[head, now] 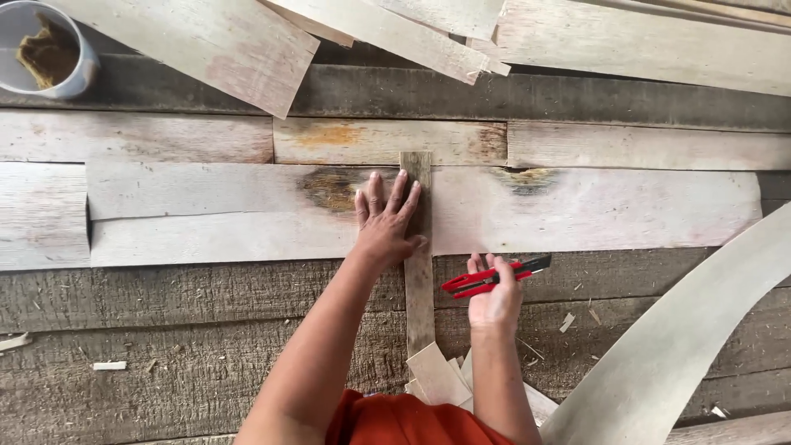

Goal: The person uses a red utility knife and a wooden straightedge to cut thin wooden planks on a wooden floor. They align the straightedge, score the wood, and snap off sections, repeating the process on multiple planks.

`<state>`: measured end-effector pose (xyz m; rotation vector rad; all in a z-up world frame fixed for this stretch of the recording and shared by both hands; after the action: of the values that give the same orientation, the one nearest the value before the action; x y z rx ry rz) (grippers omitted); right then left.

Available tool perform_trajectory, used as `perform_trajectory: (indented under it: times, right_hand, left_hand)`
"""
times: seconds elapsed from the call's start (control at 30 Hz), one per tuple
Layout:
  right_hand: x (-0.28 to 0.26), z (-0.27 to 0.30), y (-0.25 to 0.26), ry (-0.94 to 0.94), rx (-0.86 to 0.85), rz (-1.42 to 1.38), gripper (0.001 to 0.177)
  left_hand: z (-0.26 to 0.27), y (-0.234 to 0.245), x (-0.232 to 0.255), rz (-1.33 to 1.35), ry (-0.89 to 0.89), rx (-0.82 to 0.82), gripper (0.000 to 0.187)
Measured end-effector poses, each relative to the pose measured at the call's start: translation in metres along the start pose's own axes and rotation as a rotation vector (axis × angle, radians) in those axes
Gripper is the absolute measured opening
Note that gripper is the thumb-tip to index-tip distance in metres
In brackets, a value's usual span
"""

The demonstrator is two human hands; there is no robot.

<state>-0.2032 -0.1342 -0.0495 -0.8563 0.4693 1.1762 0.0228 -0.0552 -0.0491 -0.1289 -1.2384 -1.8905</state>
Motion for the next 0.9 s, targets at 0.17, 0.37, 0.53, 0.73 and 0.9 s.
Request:
perform_trajectory:
  times: [0.17,0.37,0.53,0.73,0.9]
  right_hand:
    - [0.002,-0.023,0.021,-0.061,0.013,-0.138,0.032]
    - [0.0,-0.033,0.03,-0.059,-0.035,0.067,0.026]
    - [-0.018,0.024,-0.031,0.205,-0.112,0.551,0.016]
    - [0.041,0.037,-0.081,0.827,-0.479,1.44,0.038]
    - [0.051,0.032,-0.084,0.424,-0.49,1.75,0.076]
  left_hand:
    - [0.001,0.002,0.002,-0.001,-0.004,0.002,0.103]
    - [0.001,0.0,0.001,0.004,-0.017,0.02,0.104]
    - [0.003,0.002,-0.004,0.04,-0.026,0.073,0.105]
    - [0.0,-0.002,-0.02,0.123,-0.097,0.205,0.084]
    - [0.049,-0.001,-0.035,0.615,-0.267,0.842,0.059]
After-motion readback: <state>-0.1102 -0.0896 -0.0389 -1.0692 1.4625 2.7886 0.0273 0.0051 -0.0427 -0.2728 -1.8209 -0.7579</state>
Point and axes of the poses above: each hand's wrist, its own z-axis away from the middle knuckle, its own y-axis out of the back of the hand, x = y × z, the point moved 7 cm from there along -z, towards the middle knuckle, and after that the axes turned 5 degrees about -x, right-handed, at the moved point
